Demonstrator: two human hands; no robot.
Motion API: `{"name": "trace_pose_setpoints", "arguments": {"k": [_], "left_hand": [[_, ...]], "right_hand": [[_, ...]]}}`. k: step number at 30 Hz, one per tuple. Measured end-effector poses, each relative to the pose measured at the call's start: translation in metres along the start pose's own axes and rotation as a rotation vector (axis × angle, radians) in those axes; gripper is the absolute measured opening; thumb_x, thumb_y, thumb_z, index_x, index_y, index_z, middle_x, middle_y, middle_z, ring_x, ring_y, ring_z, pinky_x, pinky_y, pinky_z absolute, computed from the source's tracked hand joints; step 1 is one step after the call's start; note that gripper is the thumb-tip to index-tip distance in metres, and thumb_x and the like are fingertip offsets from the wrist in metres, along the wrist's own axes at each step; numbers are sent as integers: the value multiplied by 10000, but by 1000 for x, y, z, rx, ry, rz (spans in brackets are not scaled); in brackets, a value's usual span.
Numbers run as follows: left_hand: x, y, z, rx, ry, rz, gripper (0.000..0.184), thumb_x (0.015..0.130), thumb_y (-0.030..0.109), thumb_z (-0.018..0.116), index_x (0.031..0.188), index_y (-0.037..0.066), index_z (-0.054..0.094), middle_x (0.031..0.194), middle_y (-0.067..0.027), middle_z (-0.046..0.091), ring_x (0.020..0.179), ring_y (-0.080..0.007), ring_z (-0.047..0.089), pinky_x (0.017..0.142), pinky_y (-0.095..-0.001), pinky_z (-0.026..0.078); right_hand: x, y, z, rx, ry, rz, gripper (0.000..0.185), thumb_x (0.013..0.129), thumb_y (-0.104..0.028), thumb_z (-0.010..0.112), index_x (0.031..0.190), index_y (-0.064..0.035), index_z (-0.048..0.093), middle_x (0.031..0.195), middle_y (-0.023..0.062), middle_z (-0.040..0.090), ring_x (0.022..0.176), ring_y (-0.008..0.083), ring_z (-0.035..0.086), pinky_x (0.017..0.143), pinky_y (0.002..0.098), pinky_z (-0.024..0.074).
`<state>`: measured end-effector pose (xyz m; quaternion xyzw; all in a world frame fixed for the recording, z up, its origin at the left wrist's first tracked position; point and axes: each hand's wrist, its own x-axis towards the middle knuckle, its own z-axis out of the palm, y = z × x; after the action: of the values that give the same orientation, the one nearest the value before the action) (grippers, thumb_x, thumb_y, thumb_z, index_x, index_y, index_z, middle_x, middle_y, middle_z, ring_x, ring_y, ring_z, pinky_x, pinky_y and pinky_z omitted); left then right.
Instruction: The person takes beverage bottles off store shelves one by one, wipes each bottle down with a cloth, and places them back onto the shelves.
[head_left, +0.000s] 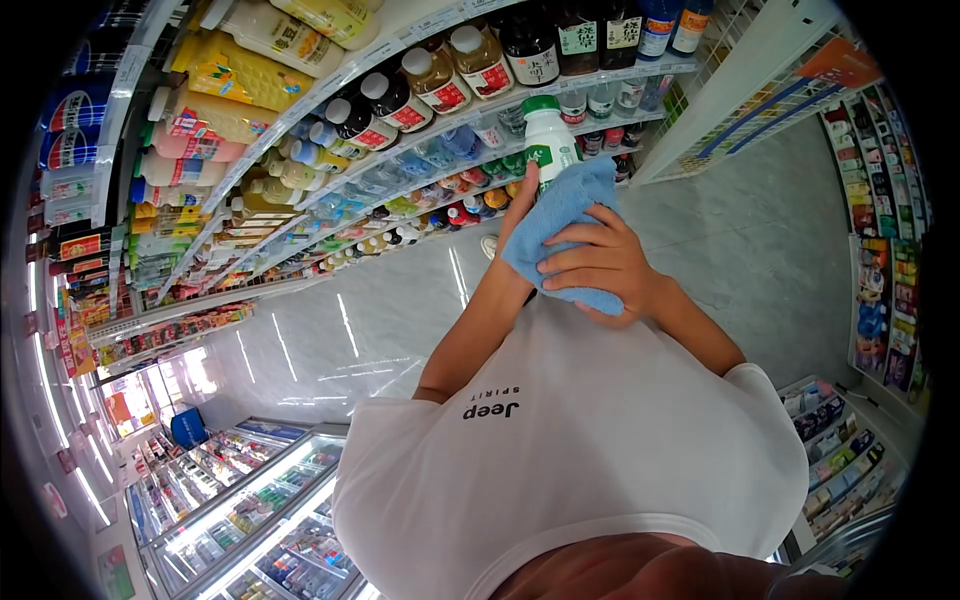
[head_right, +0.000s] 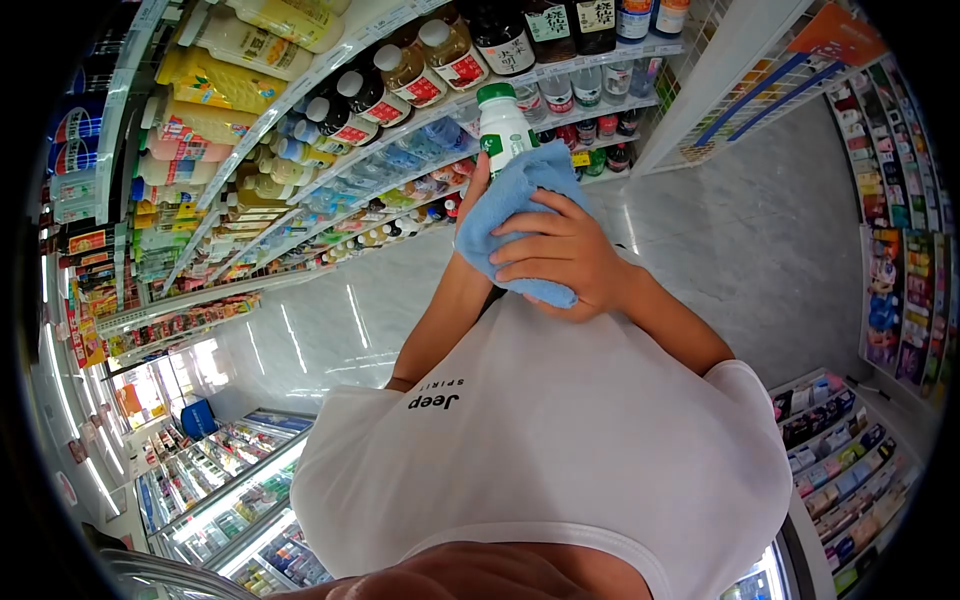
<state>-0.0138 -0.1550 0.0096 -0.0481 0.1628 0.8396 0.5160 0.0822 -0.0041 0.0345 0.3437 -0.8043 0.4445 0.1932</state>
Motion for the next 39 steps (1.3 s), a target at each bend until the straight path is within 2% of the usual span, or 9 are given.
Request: {"name": "trace_pose_setpoints", "arguments": {"k": [6,10,14,21,25,28,35,36,39], "left_hand": [[-12,-6,11,8,110,98,591,1053,531,438,1398,57,510,1290,-131,619,1150,-265,642,957,-401,567],[-8,-18,22,518,198,301,433,1080,377,483,1395,87,419,1301,-71,549,1178,-179,577,975,-361,522],[-4,-19,18,614,172,286,384,1080,333,489,1373,96,415,1258,-78,552,1153,-168,569,982,-343,499],[-4,-11,15,220,249,176,471,1082,389,420,1437,80,441,1315,-101,593,1157,-239,641,955,-411,570],[-3,0,4,-35,8,101,481,1083,403,388,1378,41,507,1267,-164,635,1114,-277,671,956,-414,574],[8,2,0,179,213,214,518,1083,436,384,1369,29,527,1257,-190,646,1117,-309,675,959,-419,575],[1,-9,-12,-137,-80,23,497,1088,422,369,1397,56,499,1337,-146,599,1190,-286,631,1007,-426,550],[-1,-13,7,202,279,87,489,1087,426,368,1397,74,505,1350,-114,589,1212,-261,613,1014,-425,542],[-3,-20,-1,160,345,54,517,1074,475,400,1413,96,491,1306,-88,609,1168,-241,634,1009,-421,542]], "right_hand": [[9,14,-8,-152,126,41,305,871,-213,582,1130,-128,720,1288,59,673,1296,295,566,1170,541,282],[18,33,-22,-188,329,128,341,952,-209,506,1195,-82,708,1354,92,643,1398,333,468,1202,550,224],[23,41,-26,-187,404,167,353,975,-197,484,1207,-55,710,1374,95,632,1434,345,419,1217,538,192],[10,27,-16,-108,208,115,298,845,-154,585,1097,-101,734,1271,51,684,1359,334,505,1174,586,265],[-1,12,-8,-54,86,77,250,770,-116,648,1006,-118,730,1199,25,710,1276,300,583,1142,568,305],[-9,0,-3,-40,35,64,253,733,-121,672,980,-121,725,1193,12,713,1229,285,618,1131,563,317],[-3,18,-7,-125,193,105,314,832,-184,595,1097,-102,742,1280,67,683,1304,336,554,1161,576,300],[-5,22,-5,-127,218,118,325,852,-198,576,1114,-99,742,1290,76,678,1314,345,543,1165,579,296],[-6,25,-3,-163,240,148,345,925,-235,516,1143,-80,735,1330,97,657,1364,358,502,1184,578,266]]}}
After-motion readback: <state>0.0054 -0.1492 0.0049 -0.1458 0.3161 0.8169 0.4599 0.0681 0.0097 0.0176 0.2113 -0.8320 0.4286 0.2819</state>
